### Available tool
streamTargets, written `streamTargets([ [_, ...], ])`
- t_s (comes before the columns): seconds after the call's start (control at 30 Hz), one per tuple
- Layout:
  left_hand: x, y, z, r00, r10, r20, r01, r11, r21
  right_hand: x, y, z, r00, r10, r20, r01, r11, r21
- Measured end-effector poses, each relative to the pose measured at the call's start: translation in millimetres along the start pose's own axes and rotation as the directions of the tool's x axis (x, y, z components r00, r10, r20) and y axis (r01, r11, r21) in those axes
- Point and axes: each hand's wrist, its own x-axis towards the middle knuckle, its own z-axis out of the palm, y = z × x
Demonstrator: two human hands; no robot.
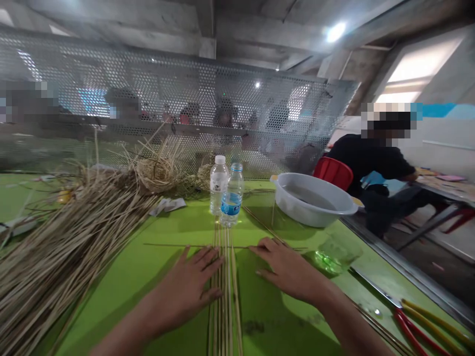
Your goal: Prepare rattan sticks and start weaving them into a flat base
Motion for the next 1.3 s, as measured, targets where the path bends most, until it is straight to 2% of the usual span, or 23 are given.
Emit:
streamTargets([
  [0.17, -0.4, 2.8, -4.2, 1.000, -0.009, 0.021, 0.009, 1.000, -0.004, 0.9, -5.6, -0.6, 1.000, 0.003, -0.011, -0.003, 1.000, -0.002],
  [0.47, 0.9, -4.9, 3.4, 1.000, 0.020, -0.017, -0.020, 1.000, -0.016, 1.8, -8.2, -1.4, 0.999, -0.011, -0.034, 0.012, 1.000, 0.008],
  [0.7, 0.3, -0.5, -3.4, 1.000, 0.012, 0.019, -0.012, 1.000, -0.004, 3.3, -14.0, -7.4, 0.999, 0.023, 0.033, -0.024, 0.999, 0.032],
  [1.0, 2.2, -11.5, 8.9, 0.999, 0.039, -0.010, -0.039, 0.999, 0.010, 4.7, -10.7, -0.6, 1.000, -0.008, 0.000, 0.008, 0.998, 0.064],
  [1.17, -0.8, -8.1, -3.0, 0.999, 0.044, 0.008, -0.044, 0.999, -0.008, 3.3, -9.1, 1.0, 1.000, -0.013, -0.018, 0.014, 0.998, 0.053],
  [1.3, -3.7, -13.5, -18.6, 0.999, -0.034, -0.019, 0.034, 0.999, -0.018, 3.1, -7.6, 1.8, 0.999, -0.010, -0.041, 0.011, 0.999, 0.034],
])
